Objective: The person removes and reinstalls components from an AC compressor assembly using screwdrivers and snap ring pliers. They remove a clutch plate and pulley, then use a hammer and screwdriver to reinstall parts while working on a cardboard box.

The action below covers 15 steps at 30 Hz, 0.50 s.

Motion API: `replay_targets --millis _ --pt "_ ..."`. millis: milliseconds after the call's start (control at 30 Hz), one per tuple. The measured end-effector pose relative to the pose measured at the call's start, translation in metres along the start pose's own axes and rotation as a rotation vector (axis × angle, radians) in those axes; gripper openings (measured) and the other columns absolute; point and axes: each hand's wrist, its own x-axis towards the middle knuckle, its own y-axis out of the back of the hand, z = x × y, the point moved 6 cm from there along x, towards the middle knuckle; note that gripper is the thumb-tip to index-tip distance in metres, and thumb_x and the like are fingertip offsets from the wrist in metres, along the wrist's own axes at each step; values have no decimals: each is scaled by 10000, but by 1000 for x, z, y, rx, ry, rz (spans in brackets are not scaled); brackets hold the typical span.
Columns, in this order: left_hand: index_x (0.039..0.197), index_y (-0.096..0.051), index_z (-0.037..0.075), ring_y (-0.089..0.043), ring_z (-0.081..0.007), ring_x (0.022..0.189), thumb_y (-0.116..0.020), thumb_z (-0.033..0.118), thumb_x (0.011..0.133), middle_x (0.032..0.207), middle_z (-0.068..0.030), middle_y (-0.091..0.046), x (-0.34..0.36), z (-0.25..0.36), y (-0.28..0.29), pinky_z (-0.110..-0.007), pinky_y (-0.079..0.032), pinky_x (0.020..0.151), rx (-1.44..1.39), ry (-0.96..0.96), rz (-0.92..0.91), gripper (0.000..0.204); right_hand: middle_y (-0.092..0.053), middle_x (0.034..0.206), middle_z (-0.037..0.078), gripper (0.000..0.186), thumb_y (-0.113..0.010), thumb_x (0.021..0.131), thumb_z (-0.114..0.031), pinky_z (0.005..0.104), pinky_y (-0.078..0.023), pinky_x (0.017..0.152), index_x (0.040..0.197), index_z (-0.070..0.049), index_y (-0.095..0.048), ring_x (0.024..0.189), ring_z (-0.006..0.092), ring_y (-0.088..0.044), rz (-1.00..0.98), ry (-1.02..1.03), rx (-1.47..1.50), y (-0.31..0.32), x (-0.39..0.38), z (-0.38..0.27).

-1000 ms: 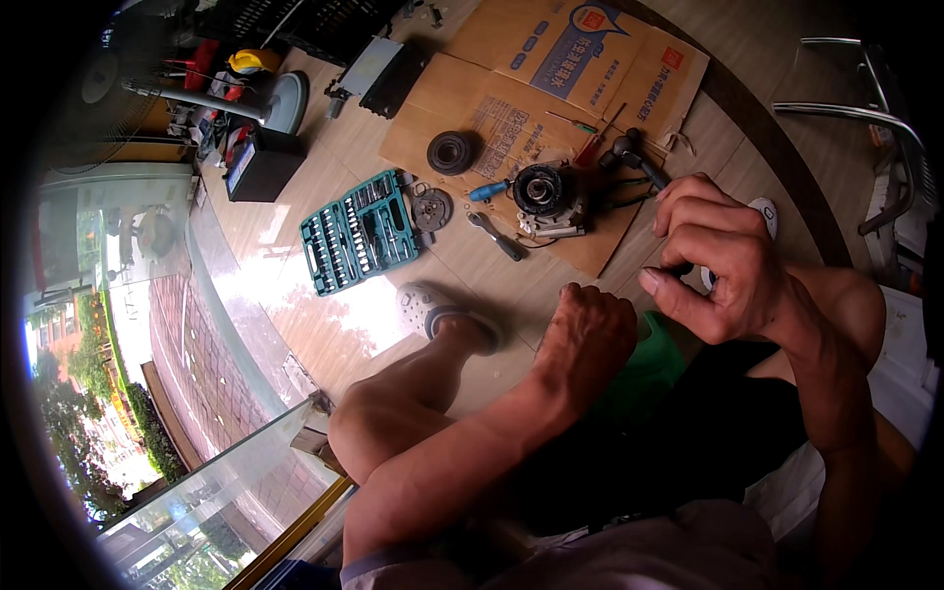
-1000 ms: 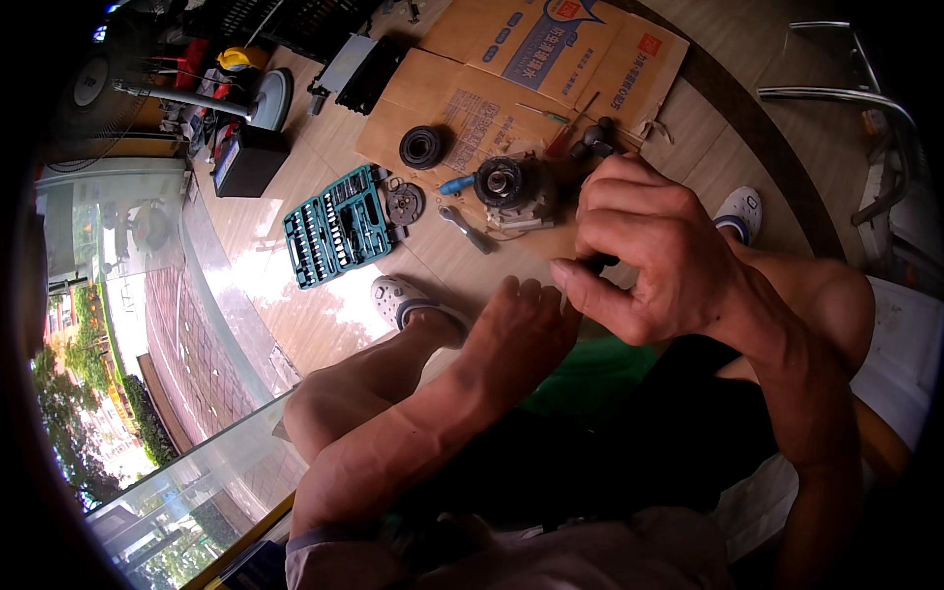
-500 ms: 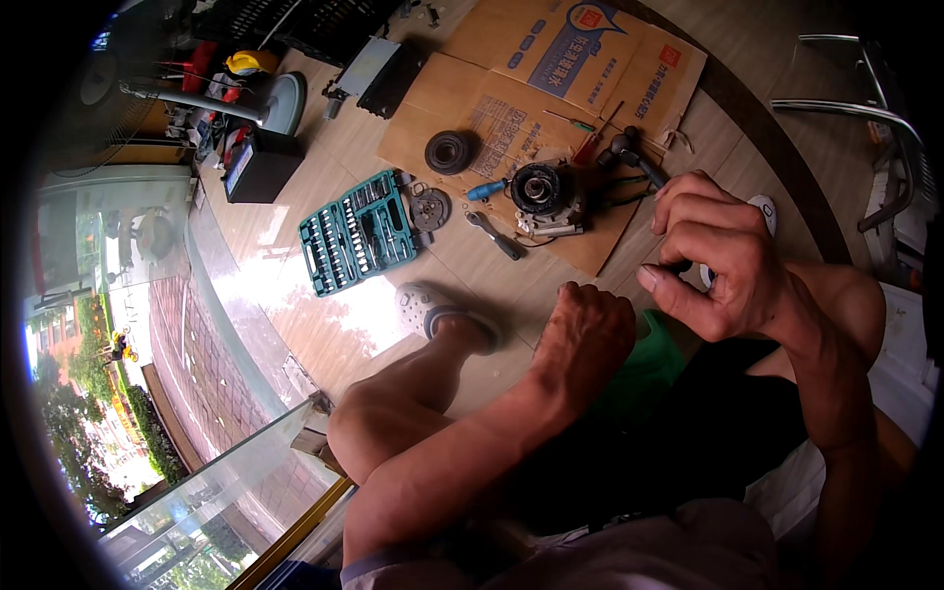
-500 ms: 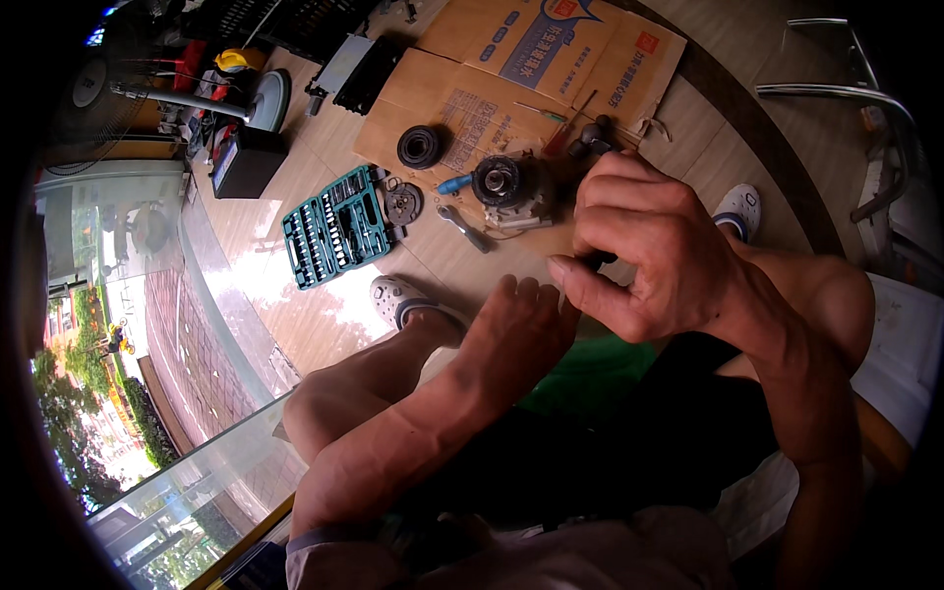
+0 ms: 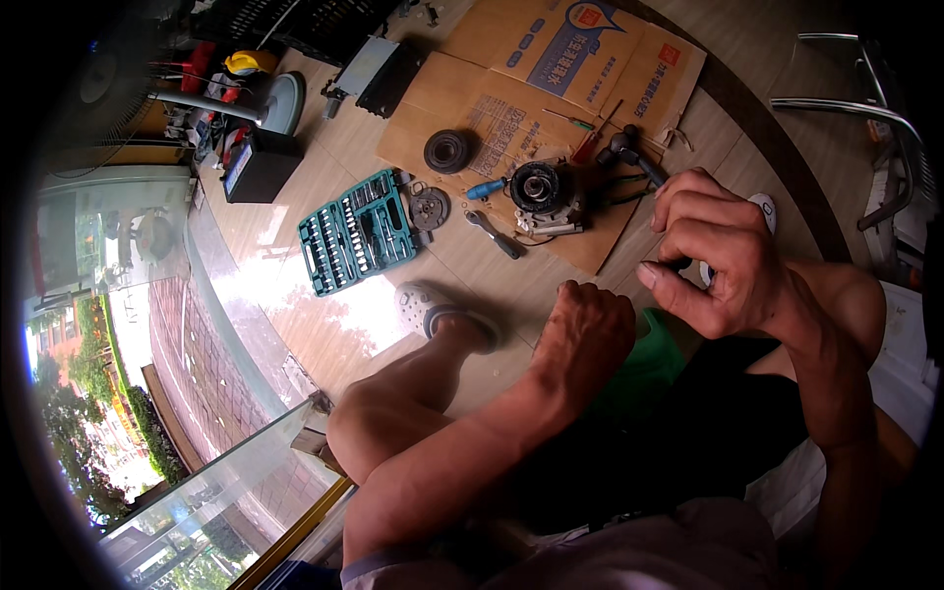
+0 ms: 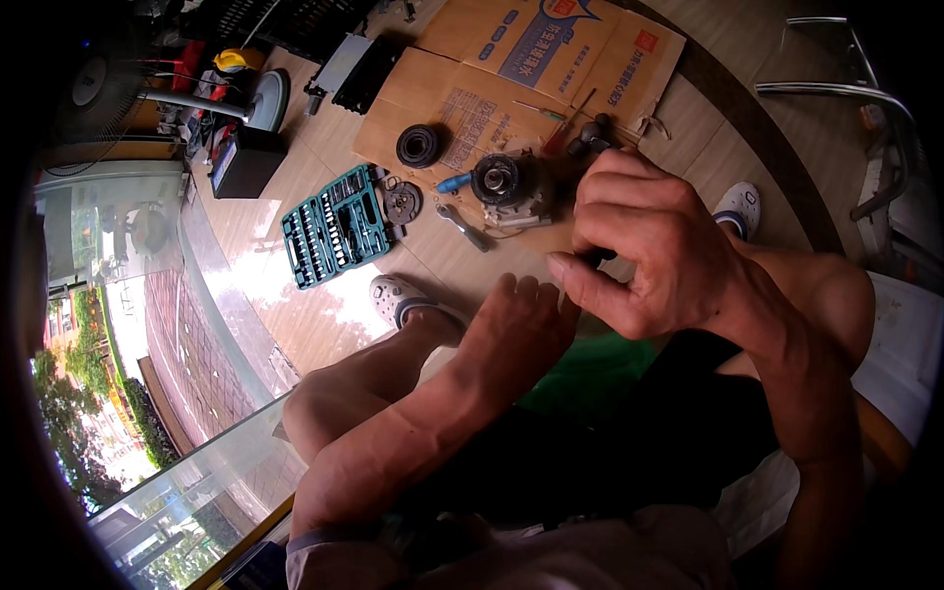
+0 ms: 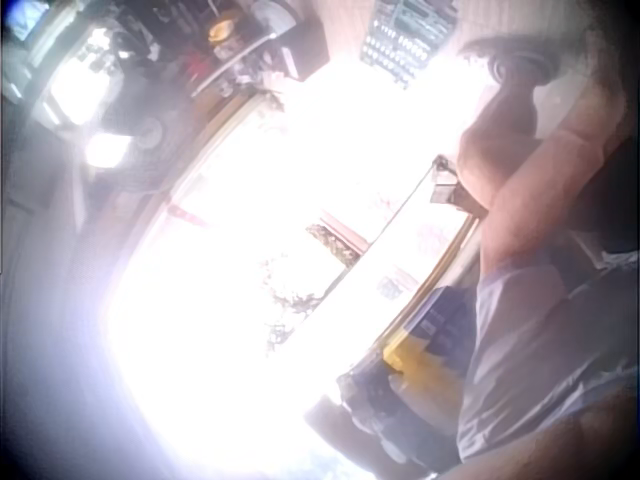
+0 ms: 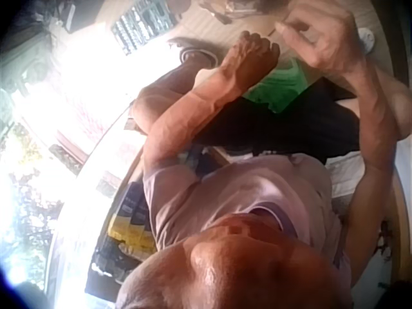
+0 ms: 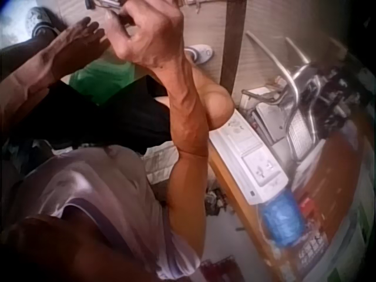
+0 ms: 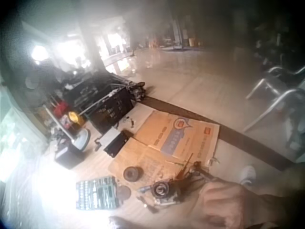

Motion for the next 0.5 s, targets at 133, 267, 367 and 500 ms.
replay_targets --millis 133,267,367,500 --pt "1007 -688 97 -617 -183 828 -676 133 850 827 -11 -649 -1 -1 0 -352 -440 737 8 -7 -8 162 -611 731 107 202 -807 743 -61 372 -507 677 686 -25 -617 747 283 -600 -5 -5 2 0 0 0" --pt "1028 -684 88 -622 -187 834 -679 130 851 835 -16 -656 0 -1 0 -353 -442 745 3 7 5 182 -610 730 107 197 -803 744 -57 370 -507 674 687 -24 -618 745 282 -600 2 0 2 0 0 0" --pt "1016 -686 89 -625 -191 835 -672 130 861 831 -19 -660 0 -2 1 -357 -445 751 -15 20 0 161 -610 728 106 194 -801 743 -54 368 -507 671 686 -23 -618 742 279 -600 5 0 0 1 1 0" --pt "1001 -688 90 -628 -197 838 -658 130 878 820 -22 -662 1 -1 -1 -363 -450 756 -36 5 12 133 -610 726 104 193 -800 738 -51 368 -505 664 683 -24 -617 739 277 -600 10 -1 -8 2 1 1"
